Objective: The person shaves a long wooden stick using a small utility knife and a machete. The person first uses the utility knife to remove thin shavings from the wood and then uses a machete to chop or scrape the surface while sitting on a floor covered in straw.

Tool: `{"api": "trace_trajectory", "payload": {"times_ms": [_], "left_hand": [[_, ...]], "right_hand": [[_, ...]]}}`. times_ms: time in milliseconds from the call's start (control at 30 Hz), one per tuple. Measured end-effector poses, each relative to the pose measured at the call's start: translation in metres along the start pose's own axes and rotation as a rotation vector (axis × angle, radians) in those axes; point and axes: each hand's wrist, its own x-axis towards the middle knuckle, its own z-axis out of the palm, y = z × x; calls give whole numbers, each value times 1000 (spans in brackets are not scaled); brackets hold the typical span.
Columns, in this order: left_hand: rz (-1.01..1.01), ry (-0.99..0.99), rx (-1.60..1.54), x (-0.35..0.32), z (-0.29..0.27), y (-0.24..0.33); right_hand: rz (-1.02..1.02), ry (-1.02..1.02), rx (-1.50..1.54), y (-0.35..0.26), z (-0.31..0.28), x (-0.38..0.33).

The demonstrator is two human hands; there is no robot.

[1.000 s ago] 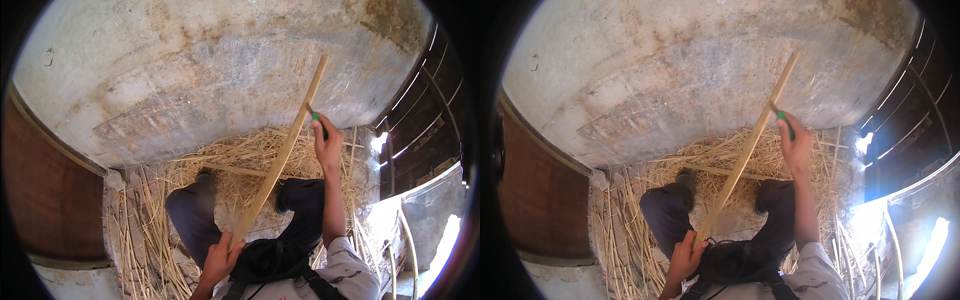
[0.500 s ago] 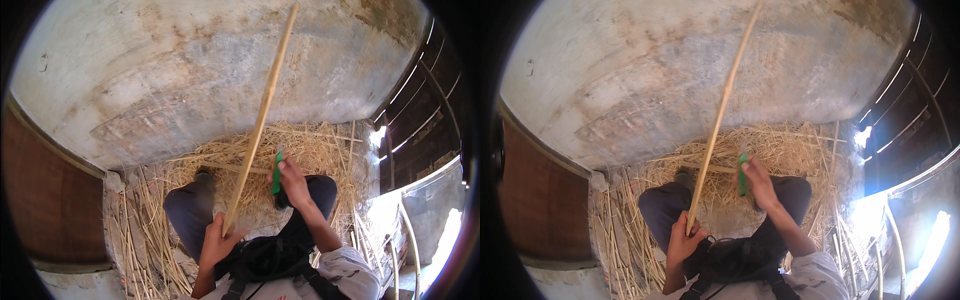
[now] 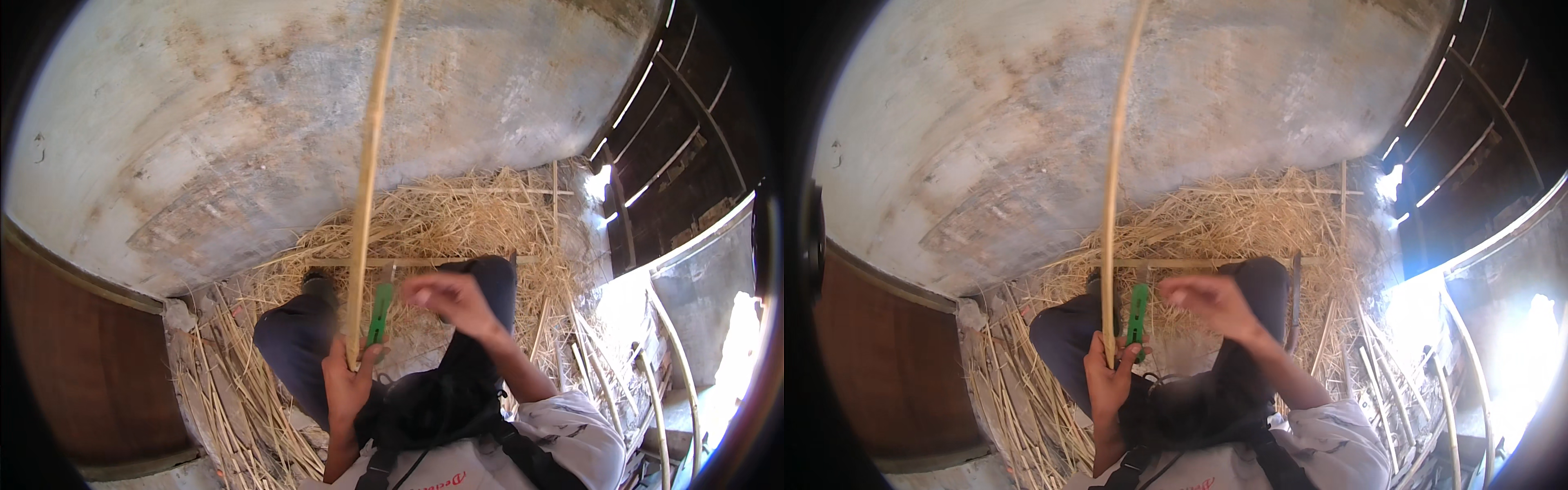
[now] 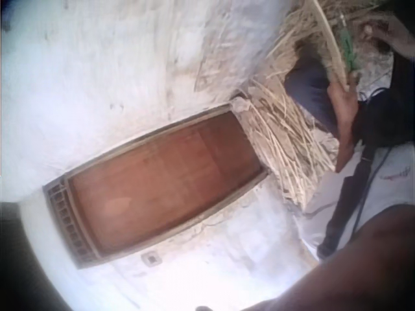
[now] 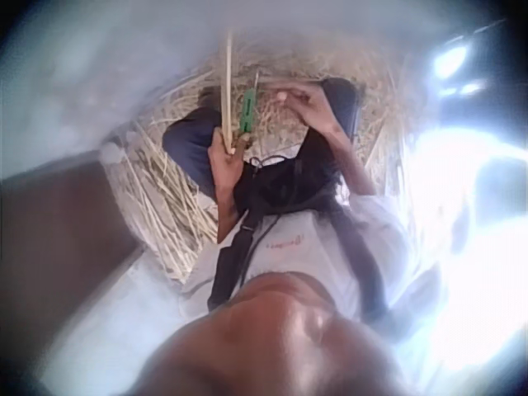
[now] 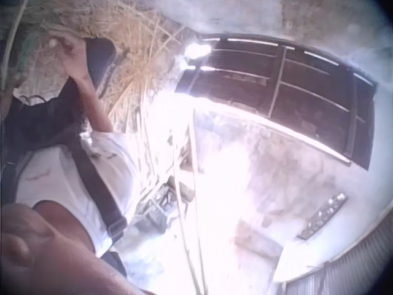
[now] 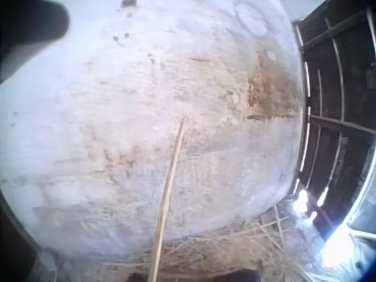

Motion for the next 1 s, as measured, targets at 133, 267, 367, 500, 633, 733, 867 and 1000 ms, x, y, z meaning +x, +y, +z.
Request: {"api": "trace_trajectory", "payload": {"times_ms": [133, 267, 367, 500, 633, 733, 867, 1000], "left_hand": [[74, 69, -31, 1, -7, -7], [85, 136, -70, -4, -19, -2], [126, 48, -170, 9, -8, 8], [47, 91, -67, 2, -23, 6], [34, 118, 23, -7, -27, 11], [76, 79, 5, -1, -23, 13], [47, 114, 59, -1, -21, 9], [51, 105, 46, -3, -21, 17]], "right_hand": [[-350, 518, 708, 26, -89, -16], [-374, 1211, 154, 104, -200, -51], [127, 1400, -654, 290, -378, -172], [760, 856, -867, 406, -309, -189], [959, 888, -800, 377, -245, -161], [838, 1061, -851, 412, -288, -171], [1049, 514, -536, 437, -326, -165], [1247, 25, -799, 478, -372, -174]]}}
